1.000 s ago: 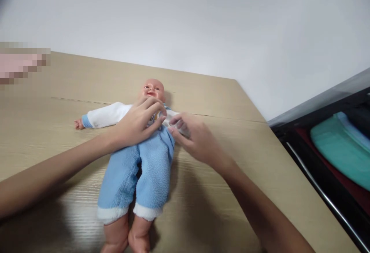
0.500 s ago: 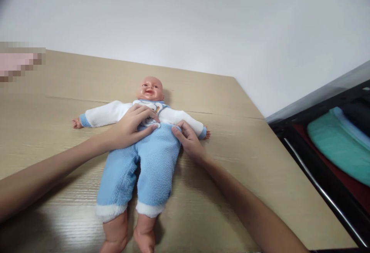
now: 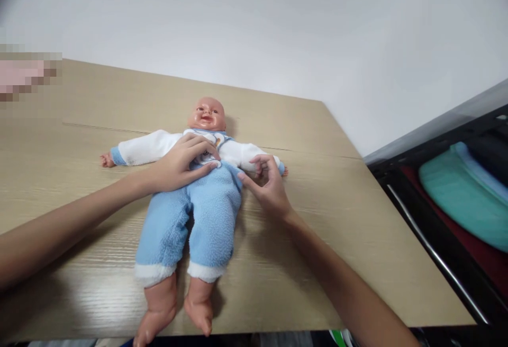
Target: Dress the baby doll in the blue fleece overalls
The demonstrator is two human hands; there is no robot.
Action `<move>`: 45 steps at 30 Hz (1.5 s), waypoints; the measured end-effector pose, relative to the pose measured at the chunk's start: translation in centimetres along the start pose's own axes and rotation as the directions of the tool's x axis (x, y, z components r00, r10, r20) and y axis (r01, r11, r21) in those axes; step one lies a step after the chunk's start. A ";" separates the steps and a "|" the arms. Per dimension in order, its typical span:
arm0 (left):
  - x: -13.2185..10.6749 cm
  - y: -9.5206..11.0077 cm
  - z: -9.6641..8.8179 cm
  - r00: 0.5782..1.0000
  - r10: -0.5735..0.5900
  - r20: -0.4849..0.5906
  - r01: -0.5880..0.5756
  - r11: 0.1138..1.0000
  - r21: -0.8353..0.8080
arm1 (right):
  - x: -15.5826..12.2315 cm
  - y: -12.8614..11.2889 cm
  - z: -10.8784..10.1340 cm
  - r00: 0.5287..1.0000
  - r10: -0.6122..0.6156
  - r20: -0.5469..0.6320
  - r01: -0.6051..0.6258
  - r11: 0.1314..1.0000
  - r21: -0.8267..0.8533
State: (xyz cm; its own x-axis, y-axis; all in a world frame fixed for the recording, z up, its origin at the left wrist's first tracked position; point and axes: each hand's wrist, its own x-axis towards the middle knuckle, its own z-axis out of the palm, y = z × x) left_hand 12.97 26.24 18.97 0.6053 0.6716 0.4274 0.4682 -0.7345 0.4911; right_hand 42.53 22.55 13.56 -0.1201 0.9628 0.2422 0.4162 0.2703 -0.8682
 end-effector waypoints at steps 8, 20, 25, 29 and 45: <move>1.3 -1.4 -0.2 0.999 0.031 0.024 -0.031 1.000 -0.008 | 2.3 0.4 -5.6 0.938 -0.332 -0.095 0.236 0.817 -0.526; 3.2 0.4 0.6 0.998 0.048 0.030 -0.053 0.984 0.172 | 3.8 3.8 -10.9 0.990 -0.139 -0.015 0.132 0.965 -0.225; 6.6 1.5 2.5 0.993 0.095 0.074 -0.113 0.949 0.294 | 2.5 -1.6 -6.1 0.968 -0.144 -0.205 0.144 0.990 -0.016; 8.0 1.1 3.5 0.997 0.076 0.030 -0.081 0.955 0.285 | 0.5 -3.5 -2.7 0.985 -0.139 -0.104 0.158 0.968 0.193; 4.5 -3.7 -0.2 0.610 -0.556 -0.565 -0.012 0.706 -0.708 | 0.9 0.6 0.4 0.947 -0.276 0.163 0.306 0.931 -0.201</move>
State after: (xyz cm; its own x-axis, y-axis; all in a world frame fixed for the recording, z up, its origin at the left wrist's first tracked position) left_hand 13.82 32.00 19.23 -0.2544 0.8728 0.4166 -0.1323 -0.4581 0.8790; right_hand 42.32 23.57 13.06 -0.3759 0.8367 0.3983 0.5319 0.5468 -0.6466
